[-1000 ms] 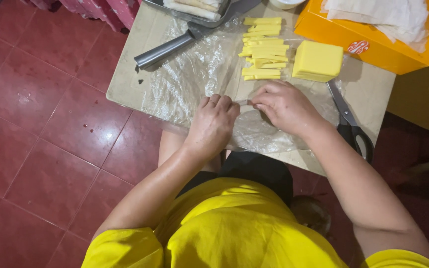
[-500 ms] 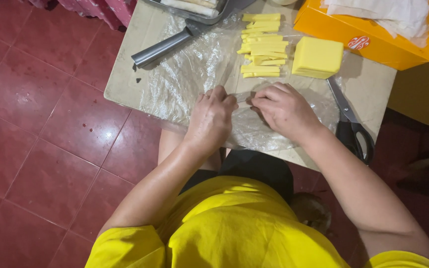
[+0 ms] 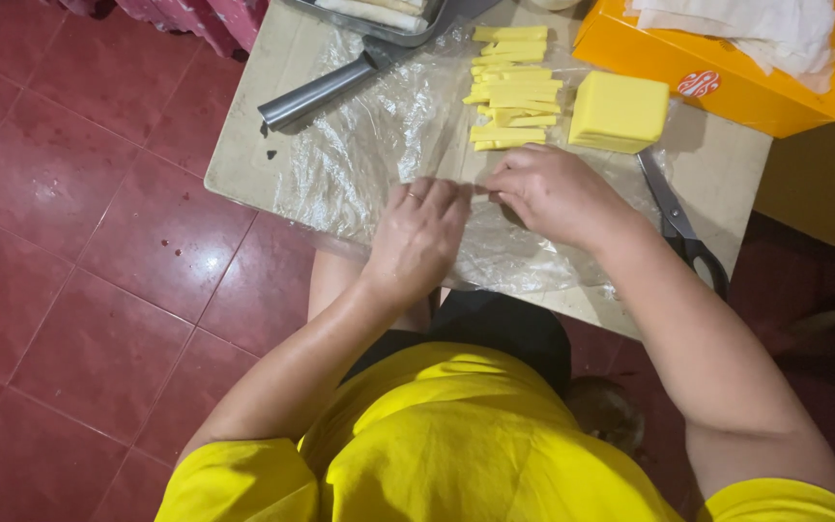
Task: Rolling cheese strips into spring roll wrappers to prepare cheese sticks.
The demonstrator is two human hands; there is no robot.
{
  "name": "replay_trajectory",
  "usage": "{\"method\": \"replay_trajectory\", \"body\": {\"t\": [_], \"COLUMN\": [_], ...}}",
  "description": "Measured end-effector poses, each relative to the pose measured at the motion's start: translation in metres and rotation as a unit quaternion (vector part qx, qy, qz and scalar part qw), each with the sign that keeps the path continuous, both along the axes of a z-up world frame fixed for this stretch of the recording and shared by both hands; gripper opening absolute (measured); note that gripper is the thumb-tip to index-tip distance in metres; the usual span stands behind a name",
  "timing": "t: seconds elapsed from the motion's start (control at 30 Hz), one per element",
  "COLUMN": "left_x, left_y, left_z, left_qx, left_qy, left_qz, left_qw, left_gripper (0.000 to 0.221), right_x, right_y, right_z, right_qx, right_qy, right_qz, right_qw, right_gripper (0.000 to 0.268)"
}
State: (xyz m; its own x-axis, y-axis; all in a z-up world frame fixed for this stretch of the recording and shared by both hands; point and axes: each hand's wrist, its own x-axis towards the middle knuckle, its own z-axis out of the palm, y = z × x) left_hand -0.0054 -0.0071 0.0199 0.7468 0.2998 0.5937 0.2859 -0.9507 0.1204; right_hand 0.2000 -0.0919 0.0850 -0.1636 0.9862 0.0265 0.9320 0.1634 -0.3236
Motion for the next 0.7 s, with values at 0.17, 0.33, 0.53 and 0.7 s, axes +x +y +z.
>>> {"method": "replay_trajectory", "body": {"t": [0.17,0.33,0.53,0.7], "left_x": [0.002,0.004,0.009,0.005], "left_y": [0.006,0.011,0.024,0.025], "left_z": [-0.004,-0.010,-0.026,0.044], "left_qx": [-0.007,-0.011,-0.094,-0.282], "left_qy": [-0.008,-0.025,-0.002,0.078], "left_qz": [-0.044,-0.032,-0.049,-0.081], "left_qw": [0.999,0.999,0.994,0.953], "left_gripper": [0.020,0.016,0.019,0.021], "right_x": [0.000,0.004,0.003,0.012], "right_y": [0.005,-0.005,-0.016,-0.032], "right_z": [0.010,-0.037,-0.043,-0.011], "right_qx": [-0.027,0.088,0.161,0.040], "right_qy": [0.040,0.007,0.003,0.186], "right_qz": [-0.020,-0.028,0.002,-0.046], "right_qw": [0.999,0.996,0.987,0.981], "right_gripper": [0.016,0.013,0.014,0.030]}}
